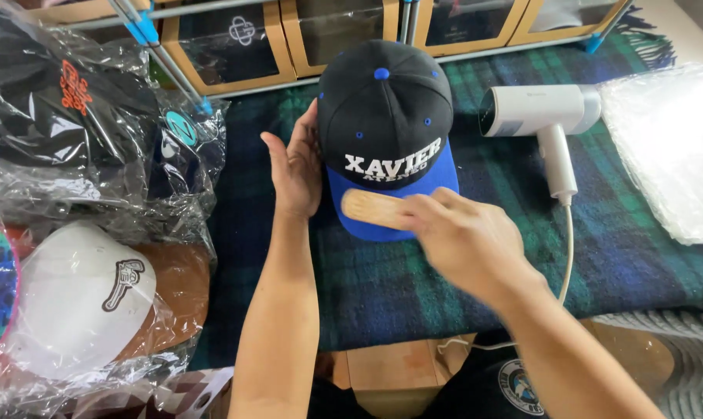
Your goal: Cleaning and steaming baseball caps to remove lint and reshape them using a brush and a handheld steamer.
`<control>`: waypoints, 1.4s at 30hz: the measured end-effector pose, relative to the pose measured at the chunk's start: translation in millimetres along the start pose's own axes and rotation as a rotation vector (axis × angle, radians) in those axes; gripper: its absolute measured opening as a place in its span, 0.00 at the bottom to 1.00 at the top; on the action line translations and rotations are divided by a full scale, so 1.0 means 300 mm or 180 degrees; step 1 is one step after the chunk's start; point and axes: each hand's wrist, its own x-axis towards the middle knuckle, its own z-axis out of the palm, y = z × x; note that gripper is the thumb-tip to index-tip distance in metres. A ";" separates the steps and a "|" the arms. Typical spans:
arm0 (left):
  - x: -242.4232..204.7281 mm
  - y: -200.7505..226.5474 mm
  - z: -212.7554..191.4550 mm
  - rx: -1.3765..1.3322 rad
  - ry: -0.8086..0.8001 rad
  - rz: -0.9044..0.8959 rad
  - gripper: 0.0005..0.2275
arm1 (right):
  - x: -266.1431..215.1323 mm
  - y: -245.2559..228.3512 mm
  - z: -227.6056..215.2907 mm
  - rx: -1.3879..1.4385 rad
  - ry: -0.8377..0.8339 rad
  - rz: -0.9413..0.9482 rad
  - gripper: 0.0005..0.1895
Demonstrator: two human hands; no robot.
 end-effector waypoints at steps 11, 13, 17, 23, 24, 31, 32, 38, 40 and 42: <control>-0.004 0.032 -0.015 -0.0898 -0.0099 -0.0462 0.53 | 0.093 -0.074 -0.026 0.0386 -0.0761 -0.0322 0.09; -0.004 0.031 -0.013 -0.0837 -0.0047 -0.0428 0.53 | 0.083 0.018 -0.064 0.0740 -0.1250 -0.0176 0.11; -0.018 0.051 0.017 -0.0652 -0.0042 -0.0436 0.51 | 0.050 0.135 -0.018 0.0793 -0.0170 0.0036 0.02; -0.016 0.046 0.015 -0.0477 0.0033 -0.0422 0.50 | -0.035 0.240 0.015 0.1326 -0.0151 0.0274 0.06; -0.013 0.045 0.013 -0.0448 0.0031 -0.0419 0.50 | -0.044 0.293 0.027 0.1528 -0.0108 0.0505 0.08; -0.001 0.062 0.007 -0.0785 -0.0099 -0.0663 0.48 | -0.072 0.320 -0.003 0.1286 0.0064 0.1551 0.03; 0.002 0.056 0.004 -0.0839 -0.0083 -0.0638 0.48 | -0.072 0.289 0.013 0.1501 -0.0031 0.0725 0.01; -0.013 0.058 0.010 -0.0791 -0.0009 -0.0671 0.48 | -0.057 0.430 0.067 0.1044 0.0177 0.0731 0.04; -0.002 0.068 0.013 -0.0757 -0.0003 -0.0632 0.48 | -0.043 0.422 0.048 0.0612 0.0234 0.1416 0.03; -0.003 0.073 0.020 -0.0737 0.0019 -0.0685 0.48 | -0.053 0.348 0.030 0.1181 0.0608 0.0320 0.11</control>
